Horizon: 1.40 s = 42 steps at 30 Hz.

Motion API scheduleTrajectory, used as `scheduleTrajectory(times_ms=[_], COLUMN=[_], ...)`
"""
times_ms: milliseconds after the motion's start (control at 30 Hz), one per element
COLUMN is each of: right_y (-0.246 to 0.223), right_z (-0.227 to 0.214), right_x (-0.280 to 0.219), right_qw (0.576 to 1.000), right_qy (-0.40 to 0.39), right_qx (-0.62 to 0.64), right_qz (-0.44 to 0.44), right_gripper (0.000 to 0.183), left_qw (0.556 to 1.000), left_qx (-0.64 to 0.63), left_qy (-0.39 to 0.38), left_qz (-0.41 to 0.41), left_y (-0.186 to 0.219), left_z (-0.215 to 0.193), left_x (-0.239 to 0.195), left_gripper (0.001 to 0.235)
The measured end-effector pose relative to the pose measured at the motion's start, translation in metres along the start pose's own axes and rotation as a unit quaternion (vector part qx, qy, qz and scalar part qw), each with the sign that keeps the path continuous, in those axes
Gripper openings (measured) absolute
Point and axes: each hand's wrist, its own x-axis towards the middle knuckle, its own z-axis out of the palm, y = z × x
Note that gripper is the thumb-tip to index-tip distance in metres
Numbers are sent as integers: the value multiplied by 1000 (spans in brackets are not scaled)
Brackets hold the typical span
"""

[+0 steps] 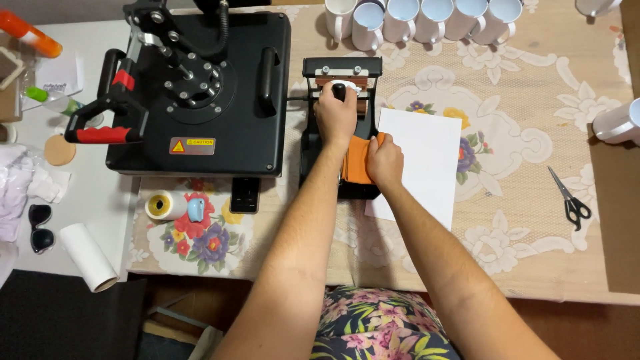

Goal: Preparing a ceramic mug for sublimation printing by wiping it clean, wrapping a design sheet around it, and securing it with heat-resistant tape.

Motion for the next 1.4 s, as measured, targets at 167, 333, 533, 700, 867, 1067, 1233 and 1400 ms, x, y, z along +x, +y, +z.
scheduleTrajectory(times_ms=[167, 333, 533, 700, 867, 1067, 1233, 1400], right_y=[-7, -5, -9, -9, -7, -7, -5, -5], right_z=[-5, -4, -8, -9, -7, -7, -6, -4], right_x=[-5, -4, -6, -7, -5, -5, -3, -4], right_qw=[1000, 1000, 1000, 1000, 1000, 1000, 1000, 1000], right_qy=[3, 4, 8, 1, -1, -1, -3, -1], right_qx=[-6, -14, -18, -8, -8, -11, -9, -19], right_qz=[6, 0, 2, 4, 4, 1, 0, 6], right_gripper=[40, 40, 40, 40, 40, 40, 41, 41], left_qw=[1000, 1000, 1000, 1000, 1000, 1000, 1000, 1000], left_qx=[0, -2, -6, -4, -9, -1, 2, -6], left_qy=[-10, -5, -10, -9, -4, 2, 6, 0], left_qz=[3, 7, 16, 20, 18, 18, 16, 3], left_y=[3, -5, 1, 2, -2, 2, 0, 0], left_z=[-4, 1, -2, -2, 0, -1, 0, -1], left_x=[0, 2, 1, 0, 1, -1, 1, 0], left_gripper=[19, 19, 20, 20, 19, 19, 19, 19])
